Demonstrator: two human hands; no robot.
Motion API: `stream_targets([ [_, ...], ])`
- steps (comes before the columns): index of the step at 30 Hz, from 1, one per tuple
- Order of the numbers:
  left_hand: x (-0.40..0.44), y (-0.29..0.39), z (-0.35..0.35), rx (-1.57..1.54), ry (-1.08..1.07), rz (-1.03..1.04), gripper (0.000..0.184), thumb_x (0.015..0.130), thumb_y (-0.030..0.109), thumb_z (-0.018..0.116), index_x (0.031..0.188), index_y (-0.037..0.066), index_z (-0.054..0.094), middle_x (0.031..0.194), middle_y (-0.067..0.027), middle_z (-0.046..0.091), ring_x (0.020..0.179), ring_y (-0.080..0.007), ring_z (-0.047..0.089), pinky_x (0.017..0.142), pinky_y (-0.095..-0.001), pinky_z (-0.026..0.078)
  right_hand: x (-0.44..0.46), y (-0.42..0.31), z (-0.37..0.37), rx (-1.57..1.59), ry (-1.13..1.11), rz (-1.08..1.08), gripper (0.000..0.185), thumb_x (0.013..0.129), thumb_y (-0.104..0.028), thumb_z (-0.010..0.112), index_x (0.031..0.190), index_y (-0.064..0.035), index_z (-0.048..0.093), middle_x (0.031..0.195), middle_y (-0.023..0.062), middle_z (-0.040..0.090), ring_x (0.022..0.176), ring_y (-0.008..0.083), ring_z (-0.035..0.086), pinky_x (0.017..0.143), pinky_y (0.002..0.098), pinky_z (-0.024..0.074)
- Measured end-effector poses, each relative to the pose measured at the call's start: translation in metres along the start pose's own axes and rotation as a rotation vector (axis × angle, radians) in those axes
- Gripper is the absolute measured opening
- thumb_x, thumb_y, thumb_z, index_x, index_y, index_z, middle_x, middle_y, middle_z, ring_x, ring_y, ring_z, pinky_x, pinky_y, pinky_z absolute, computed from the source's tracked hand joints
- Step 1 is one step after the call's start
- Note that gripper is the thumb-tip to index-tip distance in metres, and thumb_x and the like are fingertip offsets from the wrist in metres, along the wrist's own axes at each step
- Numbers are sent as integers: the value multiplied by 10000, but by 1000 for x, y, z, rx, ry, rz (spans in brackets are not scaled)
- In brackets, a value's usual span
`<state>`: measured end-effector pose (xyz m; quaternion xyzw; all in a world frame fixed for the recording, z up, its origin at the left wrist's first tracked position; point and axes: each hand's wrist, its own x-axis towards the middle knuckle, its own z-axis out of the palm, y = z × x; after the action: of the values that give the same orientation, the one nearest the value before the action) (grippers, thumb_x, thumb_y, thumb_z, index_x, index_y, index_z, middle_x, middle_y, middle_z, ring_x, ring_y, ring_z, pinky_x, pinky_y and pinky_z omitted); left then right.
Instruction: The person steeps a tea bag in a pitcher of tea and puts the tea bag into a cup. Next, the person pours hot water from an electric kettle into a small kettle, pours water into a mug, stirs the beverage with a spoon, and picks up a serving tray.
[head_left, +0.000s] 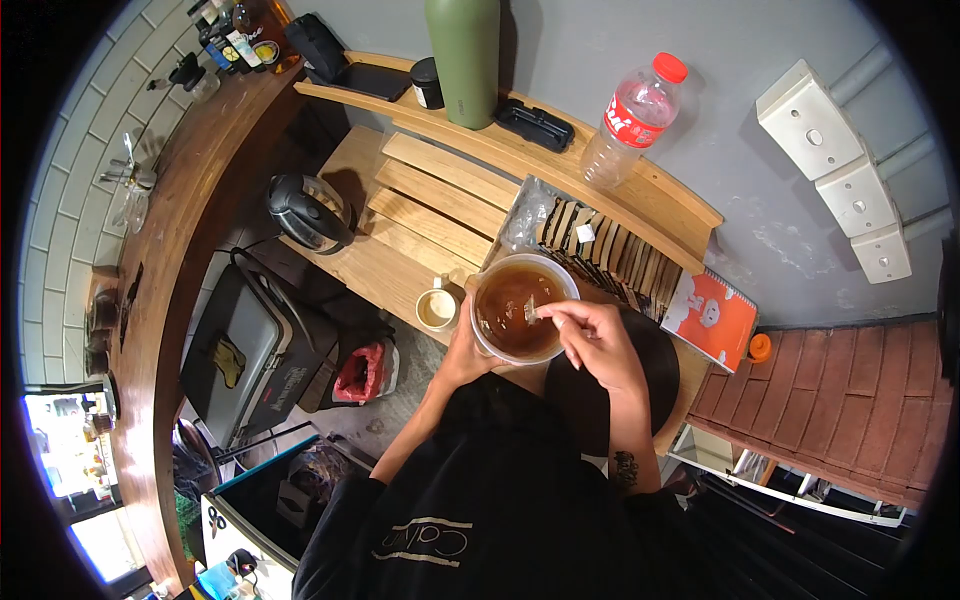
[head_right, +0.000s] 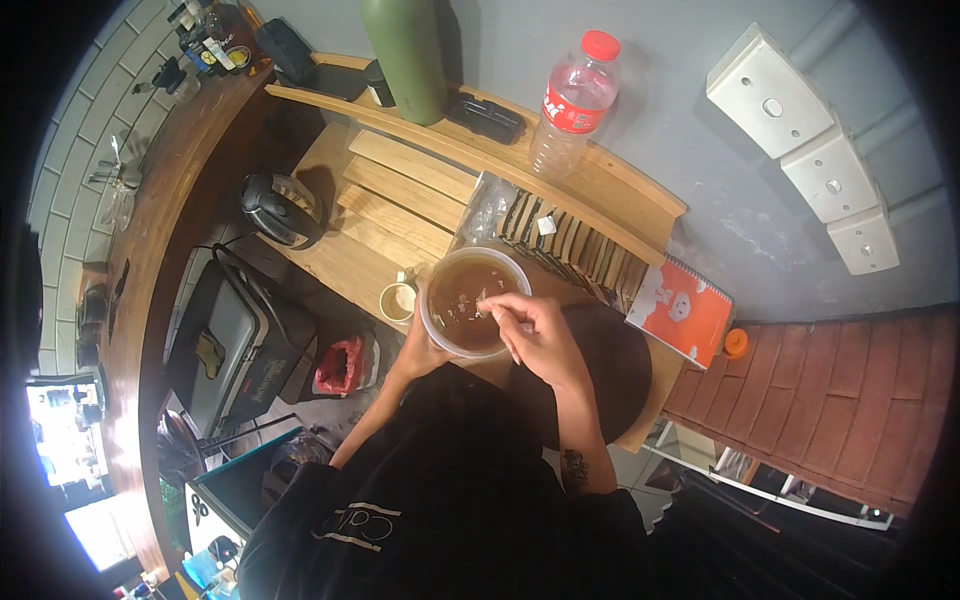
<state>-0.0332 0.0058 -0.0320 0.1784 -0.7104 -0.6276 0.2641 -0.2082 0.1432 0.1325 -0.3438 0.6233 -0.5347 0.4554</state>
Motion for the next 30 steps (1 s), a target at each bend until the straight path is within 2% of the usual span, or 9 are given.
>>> stream_targets([
  [2, 0, 0, 0, 20, -4, 3, 1413, 580, 249, 1014, 1610, 0, 78, 1580, -176, 357, 1475, -285, 378, 1205, -426, 353, -5, -19, -2, 70, 101, -56, 233, 1049, -91, 562, 1169, 44, 710, 639, -49, 505, 521, 10, 442, 460, 204, 365],
  [5, 4, 3, -1, 38, -18, 4, 1398, 589, 217, 1008, 1610, 2, 77, 1578, -176, 360, 1468, -286, 389, 1201, -426, 361, -4, -26, -6, 46, 123, -111, 238, 1056, -98, 556, 1179, 46, 701, 629, -48, 496, 507, 21, 423, 453, 198, 348],
  [9, 5, 7, 0, 7, -18, -12, 1362, 614, 199, 996, 1606, 3, 84, 1576, -175, 363, 1464, -287, 397, 1198, -423, 366, 8, 10, -4, -20, 64, 38, 230, 1045, -80, 561, 1165, 47, 711, 641, -53, 492, 508, 17, 428, 451, 199, 355],
  [13, 2, 3, 0, -3, -8, -7, 1334, 631, 204, 990, 1602, 8, 97, 1576, -174, 366, 1463, -285, 401, 1198, -429, 364, 0, -8, -9, 70, 89, -14, 227, 1043, -100, 577, 1159, 43, 710, 621, -48, 517, 505, 18, 442, 457, 205, 359],
  [17, 7, 9, 1, -40, -23, 15, 1326, 632, 203, 990, 1599, 10, 105, 1569, -176, 379, 1460, -283, 408, 1195, -434, 370, -6, -32, -17, 3, 100, -91, 224, 1045, -95, 575, 1158, 44, 711, 643, -35, 547, 513, 18, 454, 460, 204, 366],
  [20, 6, 6, 0, -12, -32, 25, 1348, 635, 175, 989, 1610, 42, 68, 1593, -166, 327, 1478, -286, 361, 1203, -457, 339, 2, -1, -13, 2, 70, -32, 223, 1049, -101, 572, 1143, 31, 726, 634, -38, 520, 513, 18, 434, 459, 212, 365],
  [22, 6, 14, 1, -37, -12, 12, 1307, 632, 176, 988, 1595, 16, 120, 1562, -177, 387, 1455, -285, 414, 1194, -439, 375, 7, 12, -8, -18, 36, 21, 227, 1050, -101, 570, 1146, 37, 723, 630, -43, 512, 514, 18, 429, 463, 211, 365],
  [24, 4, 11, 1, -33, -1, 4, 1304, 631, 171, 988, 1596, 19, 124, 1560, -175, 390, 1454, -285, 416, 1192, -438, 378, 8, 11, -6, 10, 24, 29, 227, 1050, -101, 571, 1148, 38, 721, 628, -43, 512, 514, 17, 429, 465, 210, 366],
  [30, 6, 7, 1, -45, -16, 19, 1329, 621, 162, 991, 1602, 24, 105, 1551, -173, 402, 1447, -283, 425, 1186, -432, 387, -5, -24, -10, -3, 87, -93, 236, 1053, -115, 579, 1174, 39, 711, 651, -45, 528, 523, 13, 446, 458, 208, 375],
])
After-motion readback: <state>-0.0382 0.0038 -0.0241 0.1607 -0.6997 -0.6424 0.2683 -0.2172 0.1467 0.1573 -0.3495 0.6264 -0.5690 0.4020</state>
